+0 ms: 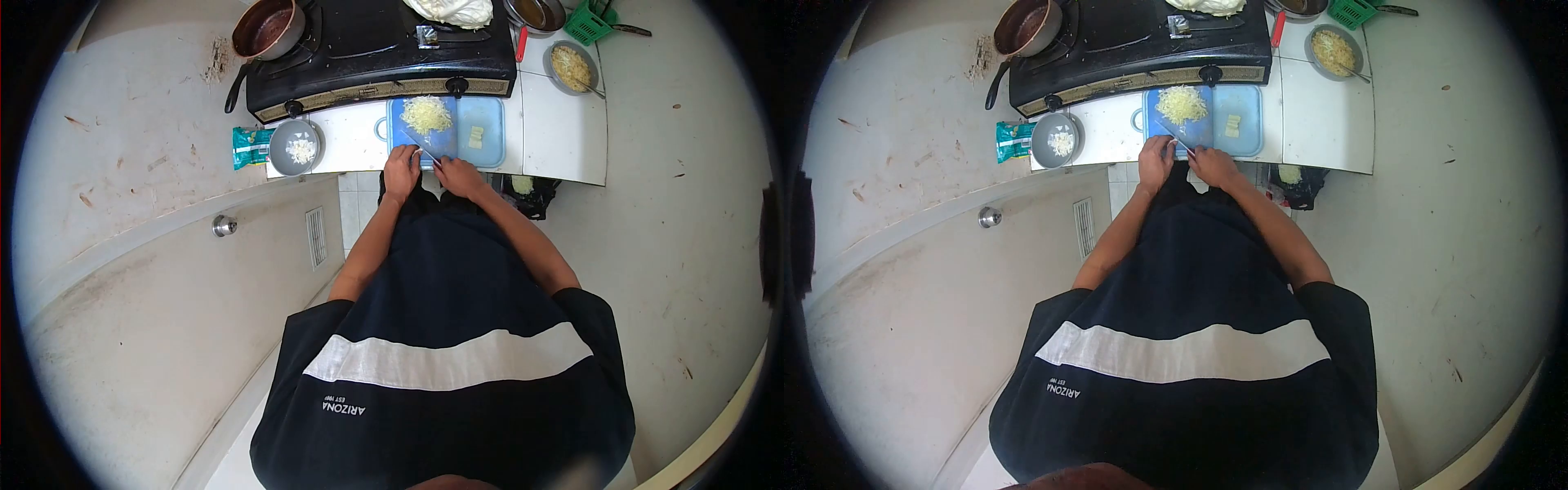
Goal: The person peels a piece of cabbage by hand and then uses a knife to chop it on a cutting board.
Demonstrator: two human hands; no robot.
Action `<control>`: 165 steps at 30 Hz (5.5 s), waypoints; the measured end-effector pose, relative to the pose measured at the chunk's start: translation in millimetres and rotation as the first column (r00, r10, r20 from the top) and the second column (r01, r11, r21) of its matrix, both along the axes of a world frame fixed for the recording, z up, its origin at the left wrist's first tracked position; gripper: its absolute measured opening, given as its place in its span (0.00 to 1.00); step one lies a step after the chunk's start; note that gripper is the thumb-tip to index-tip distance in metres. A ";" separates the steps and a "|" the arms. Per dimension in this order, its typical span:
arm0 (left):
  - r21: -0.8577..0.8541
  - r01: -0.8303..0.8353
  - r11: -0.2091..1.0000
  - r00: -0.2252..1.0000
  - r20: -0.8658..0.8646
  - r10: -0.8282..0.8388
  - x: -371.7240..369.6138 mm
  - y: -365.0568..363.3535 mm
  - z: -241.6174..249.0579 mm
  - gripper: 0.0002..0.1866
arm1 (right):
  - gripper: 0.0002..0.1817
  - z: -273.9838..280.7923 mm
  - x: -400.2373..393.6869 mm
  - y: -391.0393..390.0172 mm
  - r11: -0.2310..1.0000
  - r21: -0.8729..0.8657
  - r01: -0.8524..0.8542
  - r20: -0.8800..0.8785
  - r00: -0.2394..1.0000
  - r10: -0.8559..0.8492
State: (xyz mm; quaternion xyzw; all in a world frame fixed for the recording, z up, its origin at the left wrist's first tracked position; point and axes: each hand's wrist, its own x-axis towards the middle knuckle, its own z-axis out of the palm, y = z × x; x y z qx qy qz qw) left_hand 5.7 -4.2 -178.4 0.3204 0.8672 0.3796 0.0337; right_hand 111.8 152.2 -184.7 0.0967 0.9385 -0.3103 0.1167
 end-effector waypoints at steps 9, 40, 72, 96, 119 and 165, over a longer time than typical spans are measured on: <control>-0.012 0.004 1.000 1.000 -0.024 -0.004 0.6 0.3 0.2 0.05 | 0.21 0.4 -4.2 -4.0 1.000 -0.018 0.006 -0.012 1.000 -0.006; -0.016 0.022 1.000 1.000 -0.021 -0.023 -1.5 -2.4 1.1 0.06 | 0.21 9.0 -7.6 -0.1 0.999 -0.028 -0.017 0.026 1.000 0.018; 0.011 -0.006 1.000 1.000 -0.029 0.006 0.8 0.0 3.8 0.04 | 0.22 3.8 -6.1 -0.1 0.999 -0.028 -0.035 0.014 0.999 0.035; 0.030 -0.004 1.000 0.999 -0.050 0.006 1.2 -0.2 1.4 0.05 | 0.20 9.4 -5.6 4.2 0.999 0.041 -0.026 0.030 0.999 0.024; -0.001 -0.022 1.000 0.999 -0.032 0.022 0.9 0.0 3.6 0.06 | 0.21 -0.3 -9.9 -0.2 0.998 -0.044 -0.048 0.016 0.999 0.048; 0.064 -0.023 0.998 1.000 0.011 0.022 0.8 -0.4 -1.6 0.05 | 0.22 -1.8 -17.5 -4.1 0.999 -0.042 -0.030 0.033 0.999 0.032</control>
